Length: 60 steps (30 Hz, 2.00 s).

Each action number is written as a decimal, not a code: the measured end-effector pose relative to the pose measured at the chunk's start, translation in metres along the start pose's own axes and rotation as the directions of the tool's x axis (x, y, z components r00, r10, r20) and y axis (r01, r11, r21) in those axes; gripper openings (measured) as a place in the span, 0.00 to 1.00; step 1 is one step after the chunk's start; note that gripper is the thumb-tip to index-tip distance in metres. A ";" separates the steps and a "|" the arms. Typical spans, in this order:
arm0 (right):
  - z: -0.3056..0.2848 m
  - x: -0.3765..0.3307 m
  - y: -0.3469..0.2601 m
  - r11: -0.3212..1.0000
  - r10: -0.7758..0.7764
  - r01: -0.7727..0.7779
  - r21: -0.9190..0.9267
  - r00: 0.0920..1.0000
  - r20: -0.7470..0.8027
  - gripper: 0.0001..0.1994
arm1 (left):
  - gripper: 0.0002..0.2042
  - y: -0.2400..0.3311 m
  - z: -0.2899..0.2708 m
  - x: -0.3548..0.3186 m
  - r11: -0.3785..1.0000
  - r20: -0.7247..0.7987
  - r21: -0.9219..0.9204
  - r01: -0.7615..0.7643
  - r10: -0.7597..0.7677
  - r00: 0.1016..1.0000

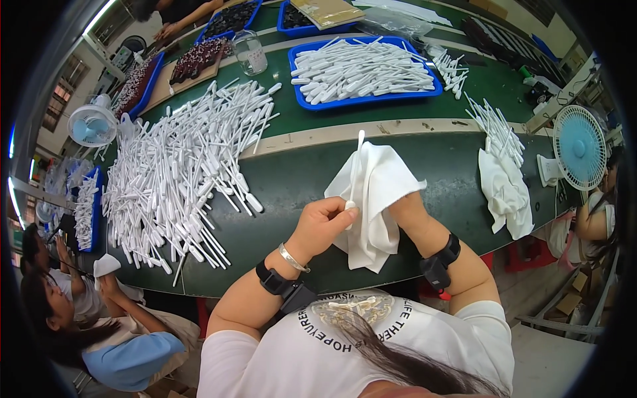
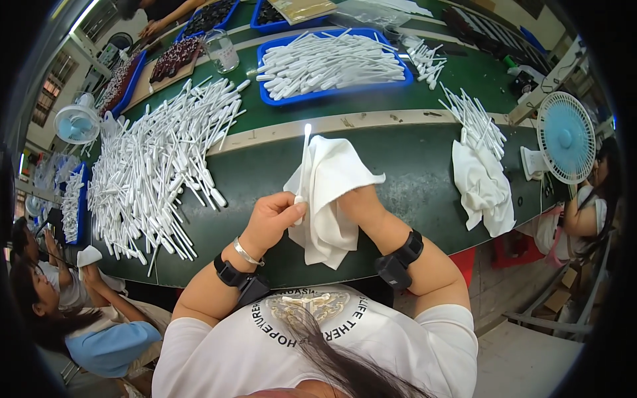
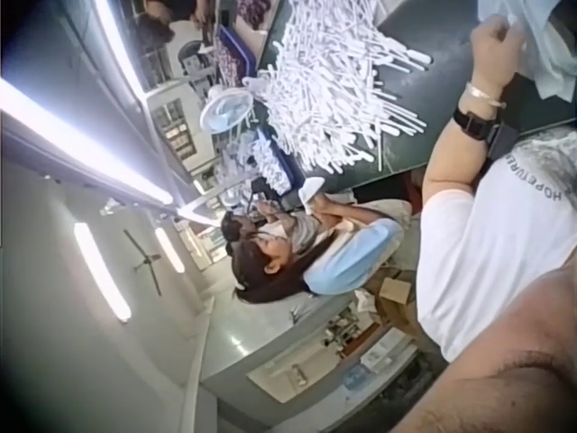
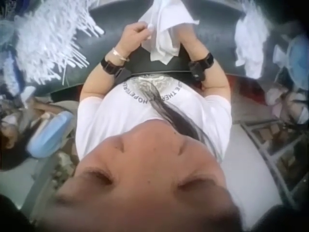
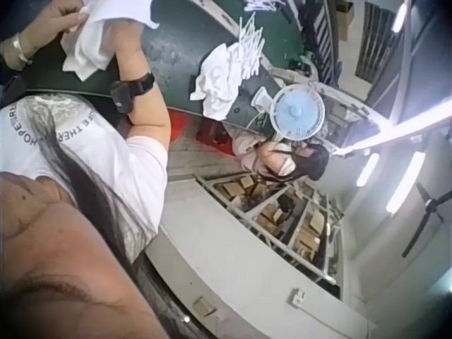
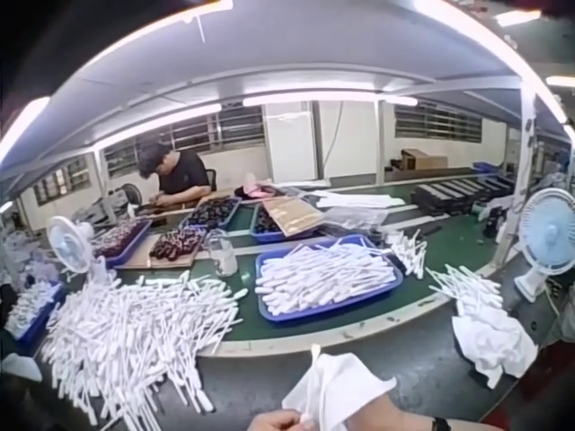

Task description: The person picks up a white plastic component from a pile, wipes it with a cloth, and places it into a blue tray. They then pick up a glass bottle, pour liquid onto the cloth, and resume wiping the components.

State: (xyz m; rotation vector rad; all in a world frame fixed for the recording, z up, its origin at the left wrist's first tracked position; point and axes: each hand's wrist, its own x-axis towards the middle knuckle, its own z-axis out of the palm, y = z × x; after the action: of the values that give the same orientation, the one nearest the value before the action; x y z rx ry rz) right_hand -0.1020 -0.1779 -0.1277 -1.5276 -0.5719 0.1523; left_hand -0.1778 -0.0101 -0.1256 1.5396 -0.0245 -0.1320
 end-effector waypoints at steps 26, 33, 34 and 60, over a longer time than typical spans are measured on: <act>0.011 -0.011 0.000 0.901 0.069 -0.061 0.429 0.998 -0.003 0.11 | 0.10 0.020 0.025 -0.002 0.761 0.122 -0.529 0.376 -0.370 0.921; 0.008 -0.009 -0.001 0.911 0.056 0.020 0.411 0.984 -0.172 0.08 | 0.13 -0.003 0.015 -0.005 0.552 0.401 -0.648 0.524 -0.338 0.851; 0.003 -0.006 -0.001 0.912 0.057 0.020 0.409 0.983 -0.175 0.08 | 0.14 -0.004 0.013 -0.005 0.502 0.507 -0.653 0.567 -0.265 0.820; 0.010 -0.002 -0.001 0.989 -0.141 0.135 0.066 0.987 0.080 0.15 | 0.11 0.006 0.004 0.003 0.990 0.092 -0.098 0.101 -0.092 0.992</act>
State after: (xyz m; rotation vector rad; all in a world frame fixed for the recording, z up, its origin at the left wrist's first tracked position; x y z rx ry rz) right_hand -0.1082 -0.1702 -0.1278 -1.4230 -0.7326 0.1272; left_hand -0.1746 -0.0142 -0.1199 1.4324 -0.0123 -0.2735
